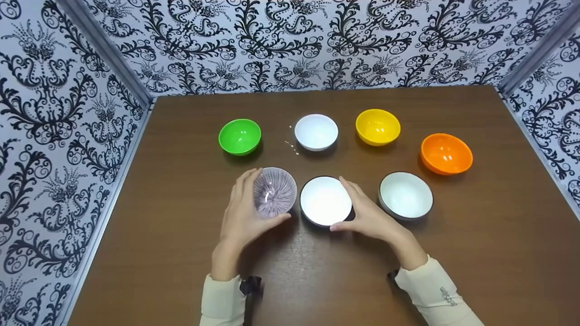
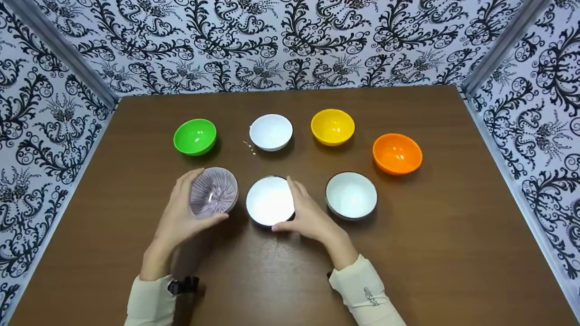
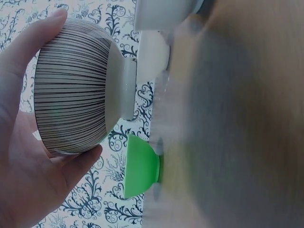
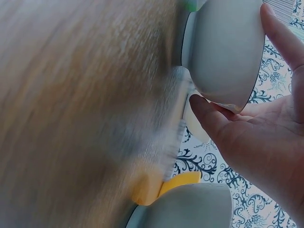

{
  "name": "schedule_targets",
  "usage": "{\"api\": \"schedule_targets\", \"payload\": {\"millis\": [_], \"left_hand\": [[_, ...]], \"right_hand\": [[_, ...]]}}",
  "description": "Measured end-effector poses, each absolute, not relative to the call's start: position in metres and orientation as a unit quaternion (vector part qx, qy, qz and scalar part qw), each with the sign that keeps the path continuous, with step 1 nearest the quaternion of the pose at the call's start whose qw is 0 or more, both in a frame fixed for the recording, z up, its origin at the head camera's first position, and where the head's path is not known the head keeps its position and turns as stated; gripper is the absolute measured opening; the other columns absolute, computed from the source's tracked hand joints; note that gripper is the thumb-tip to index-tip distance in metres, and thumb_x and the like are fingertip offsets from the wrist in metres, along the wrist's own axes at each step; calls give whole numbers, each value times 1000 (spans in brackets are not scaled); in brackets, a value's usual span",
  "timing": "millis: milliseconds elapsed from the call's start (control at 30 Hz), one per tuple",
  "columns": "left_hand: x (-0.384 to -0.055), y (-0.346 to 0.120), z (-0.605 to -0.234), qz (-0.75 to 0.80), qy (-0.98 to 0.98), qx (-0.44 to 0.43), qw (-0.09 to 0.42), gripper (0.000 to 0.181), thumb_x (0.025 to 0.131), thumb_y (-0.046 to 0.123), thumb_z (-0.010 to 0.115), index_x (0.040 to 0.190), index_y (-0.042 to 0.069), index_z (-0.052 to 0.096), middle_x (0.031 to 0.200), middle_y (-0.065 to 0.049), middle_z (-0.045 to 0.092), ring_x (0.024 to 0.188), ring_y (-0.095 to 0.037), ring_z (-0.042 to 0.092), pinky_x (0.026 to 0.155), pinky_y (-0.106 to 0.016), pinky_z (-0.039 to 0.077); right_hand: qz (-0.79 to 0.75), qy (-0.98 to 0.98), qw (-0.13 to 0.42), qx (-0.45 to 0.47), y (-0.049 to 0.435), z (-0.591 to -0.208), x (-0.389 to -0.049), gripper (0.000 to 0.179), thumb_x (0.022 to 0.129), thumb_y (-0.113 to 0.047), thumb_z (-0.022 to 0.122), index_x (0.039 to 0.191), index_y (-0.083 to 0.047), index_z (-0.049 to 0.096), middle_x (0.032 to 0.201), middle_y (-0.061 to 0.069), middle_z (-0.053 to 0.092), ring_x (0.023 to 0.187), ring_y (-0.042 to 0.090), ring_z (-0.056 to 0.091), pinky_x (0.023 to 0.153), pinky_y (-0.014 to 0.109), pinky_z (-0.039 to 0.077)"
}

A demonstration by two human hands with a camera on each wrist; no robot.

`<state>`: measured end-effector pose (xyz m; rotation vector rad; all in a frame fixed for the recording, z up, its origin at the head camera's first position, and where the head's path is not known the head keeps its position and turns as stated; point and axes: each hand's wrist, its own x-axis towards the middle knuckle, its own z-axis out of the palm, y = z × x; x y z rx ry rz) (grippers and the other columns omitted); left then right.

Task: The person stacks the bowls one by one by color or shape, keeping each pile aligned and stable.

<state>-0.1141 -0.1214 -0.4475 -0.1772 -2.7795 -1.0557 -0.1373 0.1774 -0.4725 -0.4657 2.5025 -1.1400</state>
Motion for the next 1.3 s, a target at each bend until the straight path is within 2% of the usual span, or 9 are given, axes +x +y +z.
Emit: {"api": "schedule_targets", "payload": {"millis": [133, 467, 700, 900, 1300], "left_hand": [[-116, -116, -445, -347, -931, -72, 90, 115, 60, 59, 90, 152, 18, 36, 154, -4, 36, 141, -26, 40, 99, -54, 53], [-119, -104, -437, -349, -929, -89, 82, 112, 59, 55, 92, 151, 20, 38, 154, -1, 37, 141, -23, 40, 99, -53, 53], [-120, -97, -434, -348, -927, -107, 87, 112, 59, 56, 91, 151, 21, 38, 154, -1, 37, 141, -23, 40, 97, -51, 55], [-121, -92, -433, -349, -925, -119, 91, 111, 60, 53, 92, 151, 20, 37, 154, -3, 38, 140, -23, 40, 100, -52, 53], [-121, -85, -431, -344, -924, -136, 101, 113, 59, 54, 92, 151, 18, 37, 152, -4, 39, 139, -23, 41, 101, -50, 53]], "right_hand": [[-403, 883, 174, -166, 177, -473, -137, 119, 76, -39, 86, 161, -8, 8, 166, 19, 12, 153, 38, 18, 123, 60, 21], [-405, 882, 172, -168, 177, -473, -137, 119, 76, -38, 86, 160, -7, 9, 166, 20, 13, 152, 38, 20, 123, 59, 21], [-415, 878, 169, -168, 178, -473, -136, 118, 76, -36, 86, 161, -8, 8, 167, 19, 12, 153, 38, 18, 123, 60, 20], [-417, 878, 160, -171, 180, -473, -136, 116, 77, -34, 86, 160, -7, 10, 167, 17, 13, 153, 39, 16, 123, 61, 19], [-406, 889, 145, -154, 183, -469, -134, 115, 77, -47, 83, 161, -13, 12, 167, 16, 14, 153, 39, 18, 122, 62, 21]]}}
